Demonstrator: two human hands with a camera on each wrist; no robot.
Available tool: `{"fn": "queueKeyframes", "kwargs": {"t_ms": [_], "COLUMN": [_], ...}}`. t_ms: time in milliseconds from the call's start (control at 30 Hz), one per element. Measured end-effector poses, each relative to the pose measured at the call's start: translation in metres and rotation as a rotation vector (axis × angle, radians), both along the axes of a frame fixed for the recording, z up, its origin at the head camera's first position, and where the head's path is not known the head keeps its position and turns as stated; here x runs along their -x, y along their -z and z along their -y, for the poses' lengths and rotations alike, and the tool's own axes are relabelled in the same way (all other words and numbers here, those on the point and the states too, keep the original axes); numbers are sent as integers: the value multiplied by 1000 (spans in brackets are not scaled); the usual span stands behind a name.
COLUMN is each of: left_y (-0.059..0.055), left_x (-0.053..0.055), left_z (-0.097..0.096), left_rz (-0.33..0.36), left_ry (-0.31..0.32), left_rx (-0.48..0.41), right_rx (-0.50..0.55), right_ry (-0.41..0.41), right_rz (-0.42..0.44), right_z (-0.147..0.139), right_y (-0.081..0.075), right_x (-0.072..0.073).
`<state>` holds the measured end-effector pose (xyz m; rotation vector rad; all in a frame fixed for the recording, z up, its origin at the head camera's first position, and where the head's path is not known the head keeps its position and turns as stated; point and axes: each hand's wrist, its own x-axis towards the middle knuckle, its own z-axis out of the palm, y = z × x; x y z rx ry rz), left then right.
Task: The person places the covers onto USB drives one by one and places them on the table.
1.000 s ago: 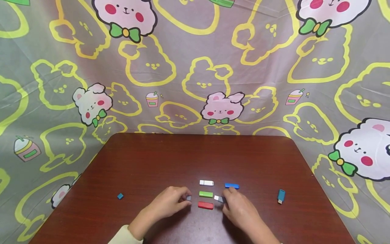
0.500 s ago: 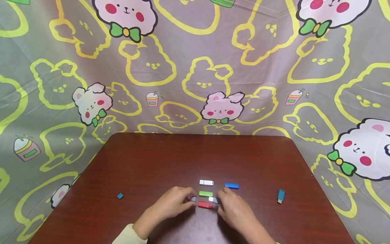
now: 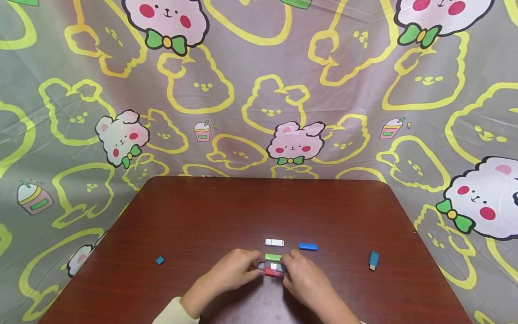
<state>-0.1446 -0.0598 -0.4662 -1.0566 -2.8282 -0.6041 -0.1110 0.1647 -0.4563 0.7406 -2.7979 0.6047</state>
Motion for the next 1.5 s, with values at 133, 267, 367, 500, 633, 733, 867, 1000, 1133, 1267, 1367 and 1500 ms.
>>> {"fn": "queueKeyframes", "kwargs": {"t_ms": [133,267,367,500,633,733,867,1000,1133,1267,1367,1500], "left_y": [0,1,2,2,1,0,-1,0,1,2,2,3], "left_x": [0,0,0,0,0,-1,-1,-1,-1,-1,-1,-2], "left_z": [-2,-4,-5,-6,-8,-9,-10,-10,-11,-13,-15,-16], "left_rz": [-1,-9,-24,-39,-33,-22,-13,-19,-34,-40,-42,-62], "left_ry": [5,13,23,28,24,19,15,18,32,42,36,29], "left_rx": [9,17,19,23,26,31,36,25,2,-3,2,9], "right_rx": [3,13,16,14,17,21,21,17,21,26,21,6], "right_ry": [-16,-20,-22,-28,-38,-43,-41,-39,-36,-38,-43,-54], "right_rz": [-32,-31,-17,-17,-49,-82,-97,-87,-66,-70,-93,-138], "right_z": [2,4,5,6,7,7,8,7,7,8,8,8], "right_y": [0,0,-1,-2,-1,0,1,0,-1,-1,0,0], "right_x": [-1,-1,-2,-2,-2,-3,-3,-3,-4,-4,-3,-3]}}
